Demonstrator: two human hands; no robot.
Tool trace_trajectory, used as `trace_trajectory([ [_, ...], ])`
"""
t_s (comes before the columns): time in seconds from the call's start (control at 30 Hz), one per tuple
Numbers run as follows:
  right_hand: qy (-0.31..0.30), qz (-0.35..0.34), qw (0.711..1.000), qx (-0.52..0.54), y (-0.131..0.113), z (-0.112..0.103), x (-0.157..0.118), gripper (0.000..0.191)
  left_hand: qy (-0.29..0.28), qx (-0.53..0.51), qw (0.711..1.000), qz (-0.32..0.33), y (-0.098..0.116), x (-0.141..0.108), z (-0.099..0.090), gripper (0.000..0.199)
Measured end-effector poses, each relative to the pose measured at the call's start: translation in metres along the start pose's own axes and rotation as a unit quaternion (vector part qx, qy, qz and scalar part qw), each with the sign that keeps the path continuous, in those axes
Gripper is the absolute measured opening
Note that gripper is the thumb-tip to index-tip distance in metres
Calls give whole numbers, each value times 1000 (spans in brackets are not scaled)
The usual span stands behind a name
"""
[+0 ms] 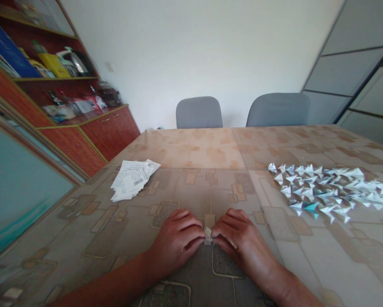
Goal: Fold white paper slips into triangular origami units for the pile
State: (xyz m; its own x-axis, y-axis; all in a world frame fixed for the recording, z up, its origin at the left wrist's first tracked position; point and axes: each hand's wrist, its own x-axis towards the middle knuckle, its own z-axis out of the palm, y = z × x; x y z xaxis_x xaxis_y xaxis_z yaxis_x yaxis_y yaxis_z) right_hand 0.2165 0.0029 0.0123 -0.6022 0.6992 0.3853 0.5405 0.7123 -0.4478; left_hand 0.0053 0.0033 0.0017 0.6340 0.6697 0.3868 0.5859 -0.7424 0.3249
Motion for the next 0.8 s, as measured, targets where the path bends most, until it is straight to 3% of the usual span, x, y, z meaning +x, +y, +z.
trace_trajectory([
  [0.13,-45,-6,999,-16,0,3,-2,19,-19,-4,1000,-6,4,-2,-1,4],
  [0.2,-58,-10,998,-16,2,4,-3,19,-21,-4,1000,-8,6,-3,-1,8],
  [0.53,-70,2,997,29,5,6,-3,22,-12,-4,1000,-16,7,-4,4,8],
  [0.8,-78,14,996,31,7,3,-2,12,-14,-34,999,-39,8,-5,4,6],
])
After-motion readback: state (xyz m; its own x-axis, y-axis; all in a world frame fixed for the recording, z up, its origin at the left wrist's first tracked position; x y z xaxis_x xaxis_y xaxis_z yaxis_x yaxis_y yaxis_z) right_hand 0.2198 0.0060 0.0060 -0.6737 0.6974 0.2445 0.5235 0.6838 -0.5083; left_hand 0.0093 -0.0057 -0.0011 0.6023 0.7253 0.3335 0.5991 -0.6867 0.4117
